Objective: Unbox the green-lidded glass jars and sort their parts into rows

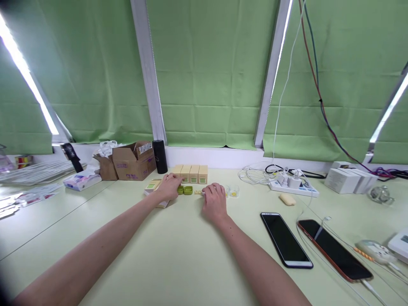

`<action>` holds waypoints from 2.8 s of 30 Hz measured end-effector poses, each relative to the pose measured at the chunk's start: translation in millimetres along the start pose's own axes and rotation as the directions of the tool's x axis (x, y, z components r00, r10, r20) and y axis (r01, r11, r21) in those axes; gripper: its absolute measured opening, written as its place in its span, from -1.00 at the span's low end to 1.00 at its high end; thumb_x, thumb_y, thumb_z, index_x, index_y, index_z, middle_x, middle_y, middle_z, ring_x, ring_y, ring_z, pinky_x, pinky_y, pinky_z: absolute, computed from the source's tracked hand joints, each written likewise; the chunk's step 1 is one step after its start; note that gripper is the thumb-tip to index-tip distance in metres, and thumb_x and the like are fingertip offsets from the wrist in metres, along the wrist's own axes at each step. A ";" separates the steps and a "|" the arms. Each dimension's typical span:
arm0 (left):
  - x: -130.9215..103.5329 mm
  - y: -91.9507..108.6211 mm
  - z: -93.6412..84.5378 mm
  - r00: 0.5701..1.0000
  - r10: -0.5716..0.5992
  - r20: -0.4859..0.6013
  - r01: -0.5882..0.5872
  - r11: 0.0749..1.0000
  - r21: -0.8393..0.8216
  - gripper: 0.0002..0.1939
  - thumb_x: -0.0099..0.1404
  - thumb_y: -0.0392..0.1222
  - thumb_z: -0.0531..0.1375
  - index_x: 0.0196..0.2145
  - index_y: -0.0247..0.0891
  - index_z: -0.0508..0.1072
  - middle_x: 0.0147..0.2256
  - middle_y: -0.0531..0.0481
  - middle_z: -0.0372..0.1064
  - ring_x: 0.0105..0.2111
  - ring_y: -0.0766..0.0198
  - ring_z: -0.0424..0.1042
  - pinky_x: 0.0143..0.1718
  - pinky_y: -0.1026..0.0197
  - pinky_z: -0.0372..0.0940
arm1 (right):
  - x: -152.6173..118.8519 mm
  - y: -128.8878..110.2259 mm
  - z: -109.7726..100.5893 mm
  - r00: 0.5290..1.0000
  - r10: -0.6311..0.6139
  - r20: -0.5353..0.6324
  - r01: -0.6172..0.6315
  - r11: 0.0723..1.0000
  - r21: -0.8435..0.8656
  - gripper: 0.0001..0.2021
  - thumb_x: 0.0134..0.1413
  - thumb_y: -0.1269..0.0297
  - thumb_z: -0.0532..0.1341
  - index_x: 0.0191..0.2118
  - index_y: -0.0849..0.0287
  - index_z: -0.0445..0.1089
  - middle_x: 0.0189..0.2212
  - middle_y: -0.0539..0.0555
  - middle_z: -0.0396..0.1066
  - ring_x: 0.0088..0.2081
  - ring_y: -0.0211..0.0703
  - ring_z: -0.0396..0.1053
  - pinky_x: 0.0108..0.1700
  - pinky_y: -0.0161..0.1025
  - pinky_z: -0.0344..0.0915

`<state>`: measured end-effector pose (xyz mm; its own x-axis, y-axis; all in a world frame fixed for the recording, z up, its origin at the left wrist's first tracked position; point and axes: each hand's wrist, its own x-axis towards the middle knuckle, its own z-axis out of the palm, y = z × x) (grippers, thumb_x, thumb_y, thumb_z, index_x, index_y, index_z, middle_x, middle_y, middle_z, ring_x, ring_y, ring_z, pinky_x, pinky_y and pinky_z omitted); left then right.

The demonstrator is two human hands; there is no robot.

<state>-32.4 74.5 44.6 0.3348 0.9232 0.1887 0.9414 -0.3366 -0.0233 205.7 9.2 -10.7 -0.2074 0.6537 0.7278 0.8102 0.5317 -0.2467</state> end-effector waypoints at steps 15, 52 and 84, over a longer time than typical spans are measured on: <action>7.5 -19.6 -37.6 0.995 -0.046 -0.084 0.045 0.999 -0.019 -0.24 0.03 -0.34 0.21 0.23 -0.15 0.33 0.01 -0.14 0.53 0.22 -0.13 0.12 0.15 -0.07 0.07 | -27.4 -6.9 -24.5 0.954 -0.052 0.295 0.067 0.997 -0.040 -0.71 0.17 0.52 0.17 -0.03 0.12 0.44 -0.14 0.11 0.53 -0.23 -0.06 0.42 -0.23 -0.17 0.13; 76.4 79.9 14.4 0.982 0.064 -0.179 -0.073 0.996 -0.045 -0.58 0.21 -0.45 0.16 0.04 -0.30 0.38 -0.07 -0.30 0.50 0.31 -0.15 0.02 0.29 -0.19 -0.16 | -33.8 -19.0 -42.8 0.879 0.001 0.477 -0.013 1.000 0.021 -0.78 0.26 0.41 0.17 -0.02 0.07 0.41 -0.07 0.06 0.53 -0.12 -0.10 0.47 -0.25 -0.23 0.13; -95.6 77.0 10.7 0.987 0.095 -0.132 -0.162 0.514 -0.842 -0.31 0.25 -0.15 0.28 0.30 -0.12 0.20 0.26 -0.22 0.25 0.22 -0.02 0.30 0.28 -0.11 0.23 | -27.9 9.6 -55.1 0.829 0.248 0.501 -0.220 0.969 -0.115 -0.84 0.26 0.35 0.18 -0.07 0.07 0.42 -0.21 0.02 0.60 -0.18 -0.11 0.48 -0.31 -0.24 -0.01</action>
<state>8.6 -37.6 14.3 0.4146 0.8543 0.3136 0.3939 -0.4791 0.7845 249.4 -33.6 1.9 -0.2456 0.9438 0.2214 0.8937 0.3089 -0.3255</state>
